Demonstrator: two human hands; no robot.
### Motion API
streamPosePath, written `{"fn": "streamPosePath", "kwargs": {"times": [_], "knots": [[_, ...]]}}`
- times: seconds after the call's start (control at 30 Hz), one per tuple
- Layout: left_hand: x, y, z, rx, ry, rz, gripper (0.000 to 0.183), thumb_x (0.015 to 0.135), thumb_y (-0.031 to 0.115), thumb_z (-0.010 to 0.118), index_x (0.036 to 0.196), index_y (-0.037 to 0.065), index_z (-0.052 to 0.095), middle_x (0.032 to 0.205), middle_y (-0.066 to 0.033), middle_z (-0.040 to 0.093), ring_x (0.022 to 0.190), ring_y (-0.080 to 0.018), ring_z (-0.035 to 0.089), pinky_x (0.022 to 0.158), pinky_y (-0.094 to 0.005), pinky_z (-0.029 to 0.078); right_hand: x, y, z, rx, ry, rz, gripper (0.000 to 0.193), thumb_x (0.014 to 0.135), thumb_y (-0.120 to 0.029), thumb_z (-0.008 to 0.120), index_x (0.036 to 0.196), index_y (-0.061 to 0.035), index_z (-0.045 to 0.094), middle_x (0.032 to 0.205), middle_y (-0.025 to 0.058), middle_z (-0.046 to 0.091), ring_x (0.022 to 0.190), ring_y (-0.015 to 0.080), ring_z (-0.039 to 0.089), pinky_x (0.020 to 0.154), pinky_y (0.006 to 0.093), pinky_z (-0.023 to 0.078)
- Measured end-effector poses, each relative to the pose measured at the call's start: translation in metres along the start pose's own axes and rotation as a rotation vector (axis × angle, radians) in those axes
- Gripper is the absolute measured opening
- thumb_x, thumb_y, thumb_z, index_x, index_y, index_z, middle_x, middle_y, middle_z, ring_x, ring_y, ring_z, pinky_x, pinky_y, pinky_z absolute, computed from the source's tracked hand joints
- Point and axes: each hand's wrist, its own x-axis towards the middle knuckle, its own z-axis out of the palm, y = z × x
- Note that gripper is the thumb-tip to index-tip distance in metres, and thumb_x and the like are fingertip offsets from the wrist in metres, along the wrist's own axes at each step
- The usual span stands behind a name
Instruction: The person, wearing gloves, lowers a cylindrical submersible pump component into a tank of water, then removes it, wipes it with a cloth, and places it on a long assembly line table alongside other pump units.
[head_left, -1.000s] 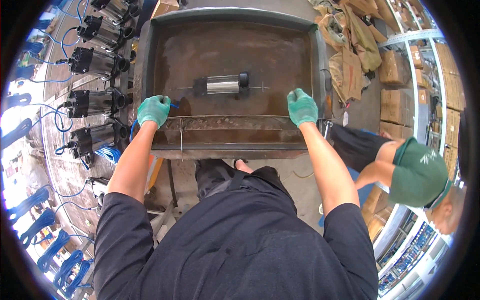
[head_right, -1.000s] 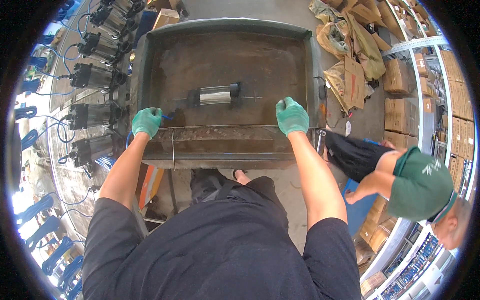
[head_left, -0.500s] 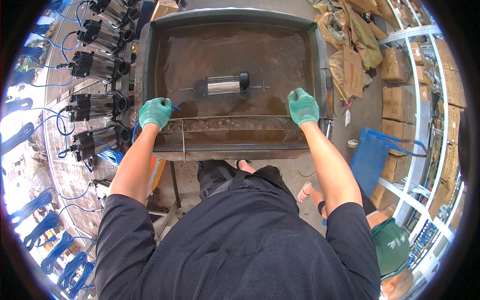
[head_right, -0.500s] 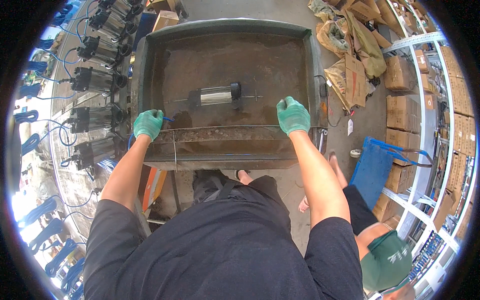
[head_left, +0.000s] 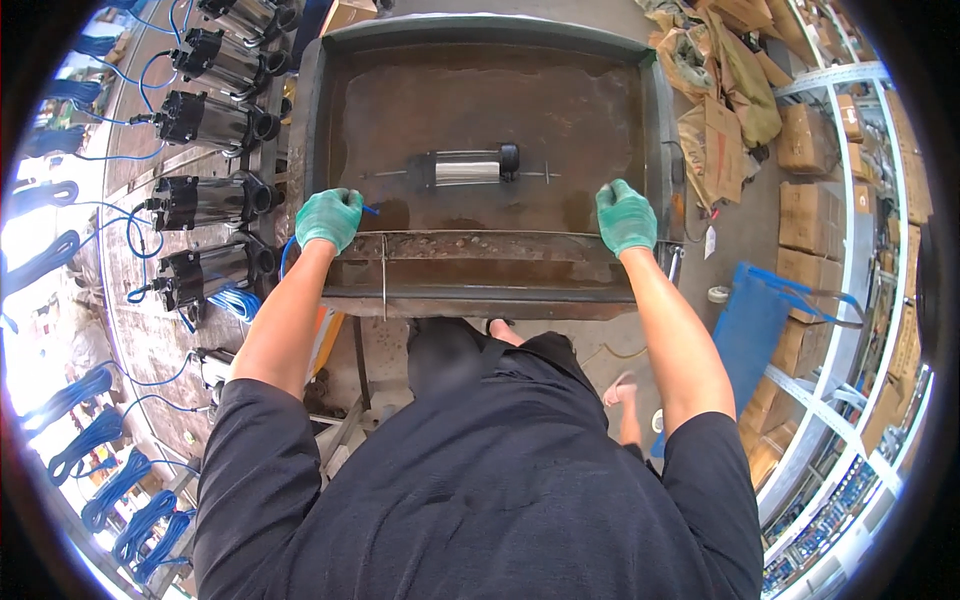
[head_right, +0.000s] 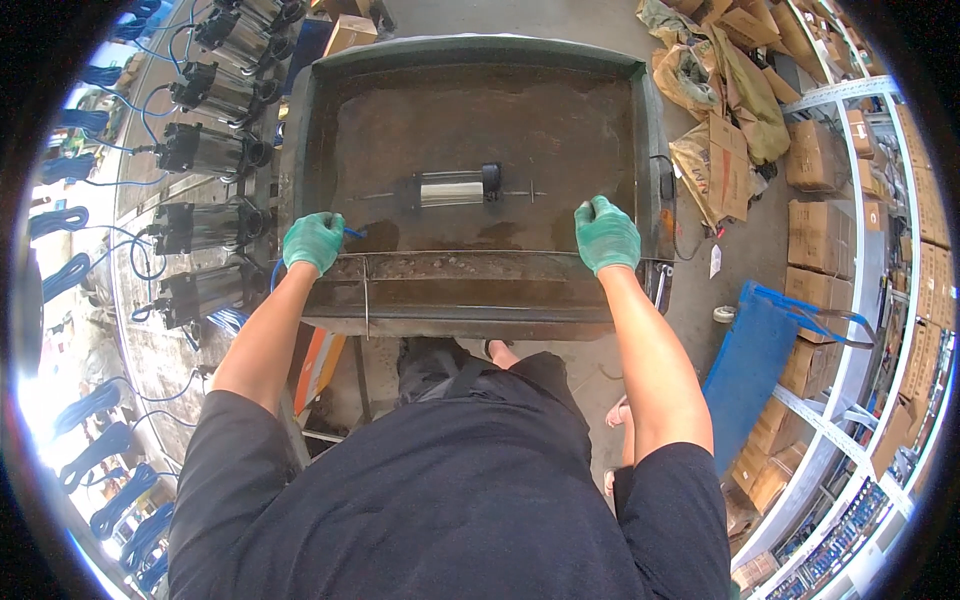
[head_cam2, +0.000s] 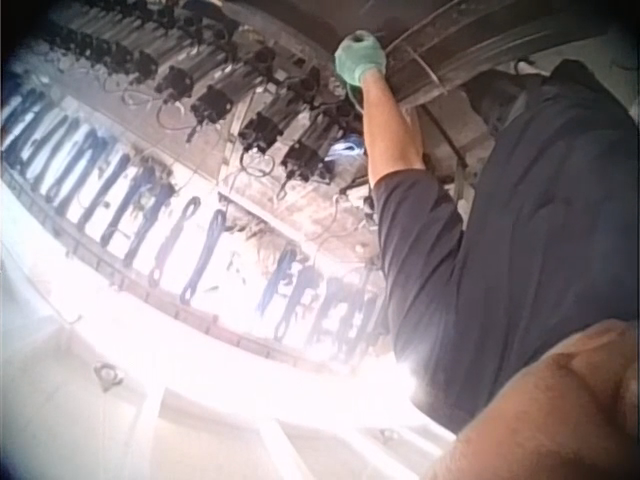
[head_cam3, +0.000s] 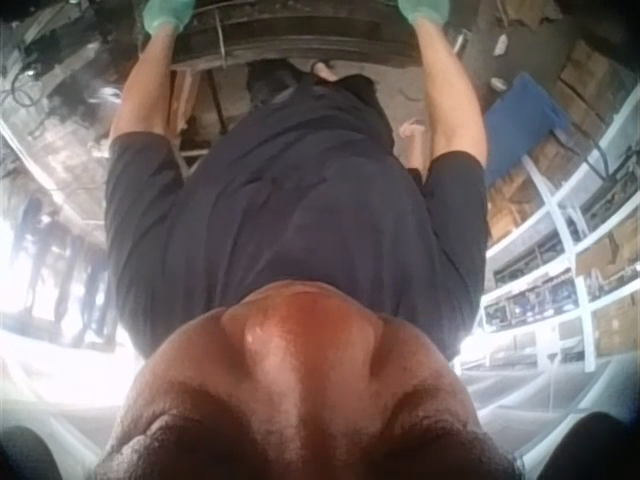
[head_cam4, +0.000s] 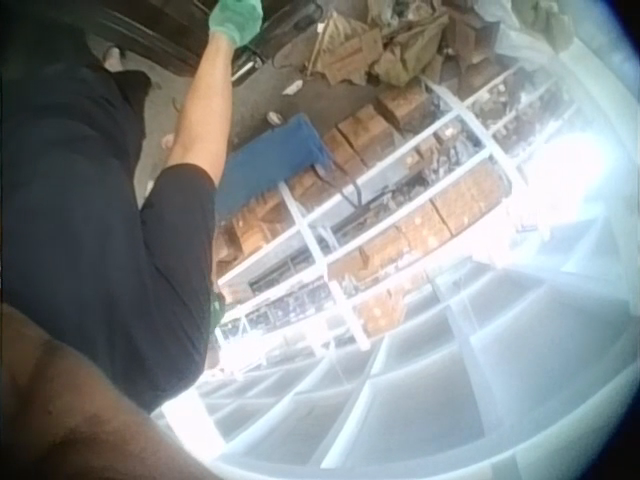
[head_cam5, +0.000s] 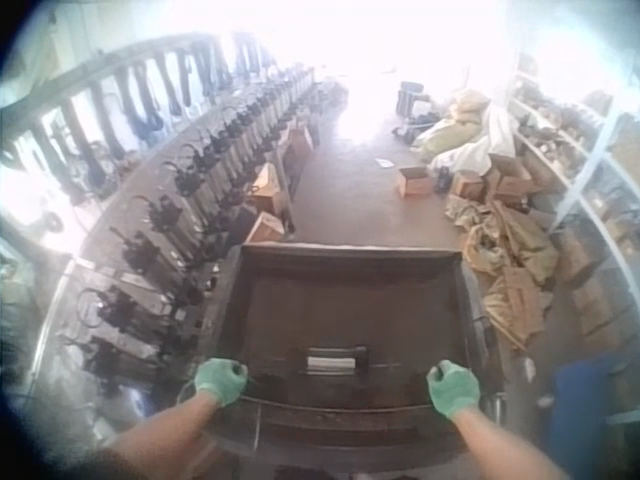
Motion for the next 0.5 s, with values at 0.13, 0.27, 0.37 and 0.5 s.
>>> {"fn": "streamPosePath", "kwargs": {"times": [0.13,0.27,0.37,0.5], "knots": [[0.0001,0.0016,-0.0023,0.002,-0.014,-0.003,0.039,0.096,0.043,0.053,0.098,0.012,0.077,0.099,-0.0181,0.072,0.097,-0.0418,0.067,0.086,-0.0492,0.053,-0.0010,-0.0019,-0.0011,-0.008,0.017,0.009,0.033,0.099,-0.037,0.051,0.099,-0.0084,0.068,0.100,0.0203,0.072,0.094,0.0427,0.068,0.084,0.0517,0.053],[0.0018,-0.0018,0.0018,-0.003,0.006,0.007,0.039,0.096,0.043,0.053,0.097,0.012,0.077,0.099,-0.0179,0.072,0.096,-0.0419,0.067,0.085,-0.0492,0.053,0.0001,-0.0009,-0.0002,0.001,0.010,-0.001,0.034,0.099,-0.037,0.050,0.100,-0.0084,0.068,0.100,0.0209,0.072,0.094,0.0430,0.068,0.084,0.0517,0.053],[0.0010,-0.0009,0.0015,-0.004,0.010,0.010,0.039,0.097,0.043,0.053,0.098,0.012,0.077,0.099,-0.0181,0.072,0.096,-0.0420,0.067,0.086,-0.0489,0.053,0.0007,0.0005,0.0013,-0.002,-0.001,0.004,0.034,0.099,-0.037,0.050,0.101,-0.0082,0.068,0.100,0.0214,0.072,0.095,0.0431,0.068,0.084,0.0518,0.053],[0.0015,-0.0001,0.0002,0.005,0.001,0.003,0.039,0.096,0.042,0.053,0.100,0.012,0.077,0.100,-0.0185,0.072,0.097,-0.0420,0.067,0.086,-0.0487,0.053,0.0006,0.0000,0.0011,-0.002,0.014,-0.007,0.034,0.099,-0.037,0.051,0.102,-0.0079,0.068,0.100,0.0215,0.072,0.095,0.0430,0.068,0.084,0.0519,0.054]]}}
